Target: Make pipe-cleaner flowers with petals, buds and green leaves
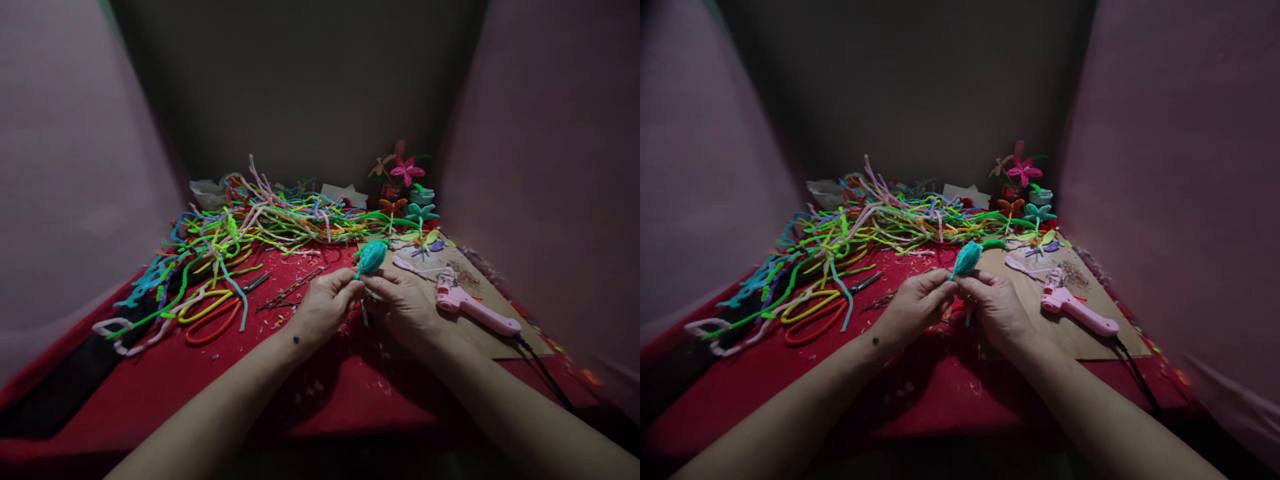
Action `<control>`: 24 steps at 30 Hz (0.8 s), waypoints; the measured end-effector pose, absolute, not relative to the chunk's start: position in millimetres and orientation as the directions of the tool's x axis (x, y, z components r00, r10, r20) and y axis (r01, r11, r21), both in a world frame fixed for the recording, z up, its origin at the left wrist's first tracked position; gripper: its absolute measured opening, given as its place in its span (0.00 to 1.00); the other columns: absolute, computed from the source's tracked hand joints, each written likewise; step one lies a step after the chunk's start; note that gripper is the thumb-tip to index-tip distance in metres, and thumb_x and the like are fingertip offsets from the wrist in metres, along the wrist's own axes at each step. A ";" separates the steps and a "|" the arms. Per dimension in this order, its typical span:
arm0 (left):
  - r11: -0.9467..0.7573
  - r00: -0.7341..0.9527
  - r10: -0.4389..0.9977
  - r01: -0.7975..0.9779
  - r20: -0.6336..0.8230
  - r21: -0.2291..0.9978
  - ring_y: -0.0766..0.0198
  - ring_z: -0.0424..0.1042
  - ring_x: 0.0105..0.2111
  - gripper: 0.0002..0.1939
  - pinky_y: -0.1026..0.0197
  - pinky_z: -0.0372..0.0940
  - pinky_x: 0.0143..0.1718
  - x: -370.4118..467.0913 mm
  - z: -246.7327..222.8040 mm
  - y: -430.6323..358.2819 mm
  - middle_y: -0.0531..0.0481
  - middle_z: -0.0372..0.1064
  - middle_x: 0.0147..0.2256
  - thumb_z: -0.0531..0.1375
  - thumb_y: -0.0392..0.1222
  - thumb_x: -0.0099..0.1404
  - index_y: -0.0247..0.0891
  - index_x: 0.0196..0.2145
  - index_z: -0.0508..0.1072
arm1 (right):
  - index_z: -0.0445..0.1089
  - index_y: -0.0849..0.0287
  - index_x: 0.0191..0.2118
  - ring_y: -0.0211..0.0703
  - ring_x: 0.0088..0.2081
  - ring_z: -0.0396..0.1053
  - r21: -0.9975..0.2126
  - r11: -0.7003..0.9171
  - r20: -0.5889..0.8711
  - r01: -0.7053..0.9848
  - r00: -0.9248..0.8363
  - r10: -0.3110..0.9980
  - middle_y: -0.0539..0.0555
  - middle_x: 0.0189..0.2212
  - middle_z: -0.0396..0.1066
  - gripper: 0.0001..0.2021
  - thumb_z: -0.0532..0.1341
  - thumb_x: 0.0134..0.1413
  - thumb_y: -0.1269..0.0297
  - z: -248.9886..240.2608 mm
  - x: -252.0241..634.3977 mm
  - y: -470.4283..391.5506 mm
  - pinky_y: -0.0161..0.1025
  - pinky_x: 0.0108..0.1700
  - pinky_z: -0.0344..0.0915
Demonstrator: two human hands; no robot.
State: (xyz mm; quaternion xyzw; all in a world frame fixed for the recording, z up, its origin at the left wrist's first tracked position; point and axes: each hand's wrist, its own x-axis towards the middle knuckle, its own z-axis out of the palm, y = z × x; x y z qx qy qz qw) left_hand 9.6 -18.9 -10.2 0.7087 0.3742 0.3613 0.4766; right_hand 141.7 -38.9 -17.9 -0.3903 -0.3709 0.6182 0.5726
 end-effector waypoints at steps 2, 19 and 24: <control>-0.146 0.494 0.866 0.104 0.077 0.984 0.74 0.47 0.16 0.13 0.69 0.45 0.18 10.0 -5.8 -19.8 0.60 0.49 0.17 0.53 0.46 0.60 0.36 0.22 0.60 | 0.73 0.59 0.28 0.35 0.20 0.63 -0.888 -0.059 -0.050 -0.457 -0.032 0.998 0.48 0.18 0.68 0.08 0.67 0.37 0.64 -16.4 140.2 -39.2 0.34 0.23 0.60; 0.280 0.659 0.746 -0.186 -0.092 0.942 0.78 0.40 0.13 0.12 0.68 0.36 0.15 0.6 -1.9 -14.5 0.60 0.49 0.16 0.55 0.46 0.60 0.35 0.25 0.61 | 0.74 0.59 0.29 0.35 0.24 0.61 -0.845 0.017 0.057 -0.534 -0.058 0.997 0.48 0.22 0.68 0.06 0.67 0.39 0.65 -24.2 134.8 -40.8 0.36 0.31 0.58; 0.266 0.620 0.772 -0.114 -0.141 0.957 0.78 0.40 0.12 0.14 0.69 0.37 0.14 6.6 -3.2 -16.3 0.61 0.49 0.15 0.54 0.48 0.59 0.35 0.23 0.61 | 0.73 0.59 0.29 0.34 0.23 0.60 -0.847 0.023 0.032 -0.531 -0.009 0.999 0.48 0.21 0.67 0.06 0.66 0.40 0.66 -24.8 132.3 -42.3 0.34 0.28 0.58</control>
